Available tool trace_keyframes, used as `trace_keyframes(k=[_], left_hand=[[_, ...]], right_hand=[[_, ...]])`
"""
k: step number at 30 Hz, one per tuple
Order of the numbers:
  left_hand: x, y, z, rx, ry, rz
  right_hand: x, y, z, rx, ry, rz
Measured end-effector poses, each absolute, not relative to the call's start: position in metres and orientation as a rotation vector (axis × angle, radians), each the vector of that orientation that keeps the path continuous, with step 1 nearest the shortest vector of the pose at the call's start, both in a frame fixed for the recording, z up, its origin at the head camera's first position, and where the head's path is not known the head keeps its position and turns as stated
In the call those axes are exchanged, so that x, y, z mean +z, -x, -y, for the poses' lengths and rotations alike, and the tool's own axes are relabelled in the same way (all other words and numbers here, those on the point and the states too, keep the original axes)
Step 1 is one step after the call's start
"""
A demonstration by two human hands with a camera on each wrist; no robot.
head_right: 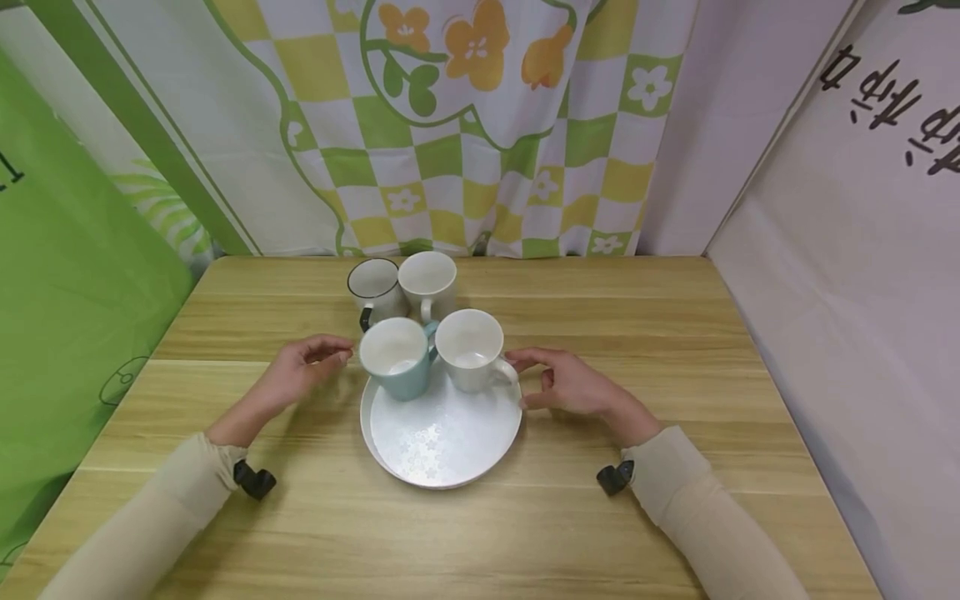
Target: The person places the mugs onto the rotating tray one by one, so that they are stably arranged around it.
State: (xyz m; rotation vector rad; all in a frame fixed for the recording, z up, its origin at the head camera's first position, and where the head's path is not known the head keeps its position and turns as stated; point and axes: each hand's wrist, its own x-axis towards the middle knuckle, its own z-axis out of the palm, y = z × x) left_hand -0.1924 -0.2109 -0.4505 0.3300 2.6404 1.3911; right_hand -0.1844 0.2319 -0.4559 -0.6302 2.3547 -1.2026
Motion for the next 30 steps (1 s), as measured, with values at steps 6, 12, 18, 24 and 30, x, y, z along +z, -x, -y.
trace_keyframes(k=[6, 12, 18, 24, 30], left_hand=[[-0.45, 0.201, 0.209, 1.41, -0.258, -2.659], [-0.45, 0.206, 0.206, 1.415, -0.219, -2.676], [-0.452, 0.212, 0.204, 1.391, -0.178, -2.685], [-0.453, 0.219, 0.2, 1.44, -0.199, -2.632], [-0.452, 0.225, 0.197, 1.499, -0.172, -2.531]], right_hand=[[-0.456, 0.184, -0.231, -1.198, 0.68, -2.344], [-0.455, 0.181, -0.231, -1.19, 0.673, -2.333], [-0.453, 0.177, -0.23, -1.192, 0.66, -2.308], [-0.455, 0.178, -0.23, -1.19, 0.662, -2.309], [-0.455, 0.177, -0.231, -1.197, 0.662, -2.302]])
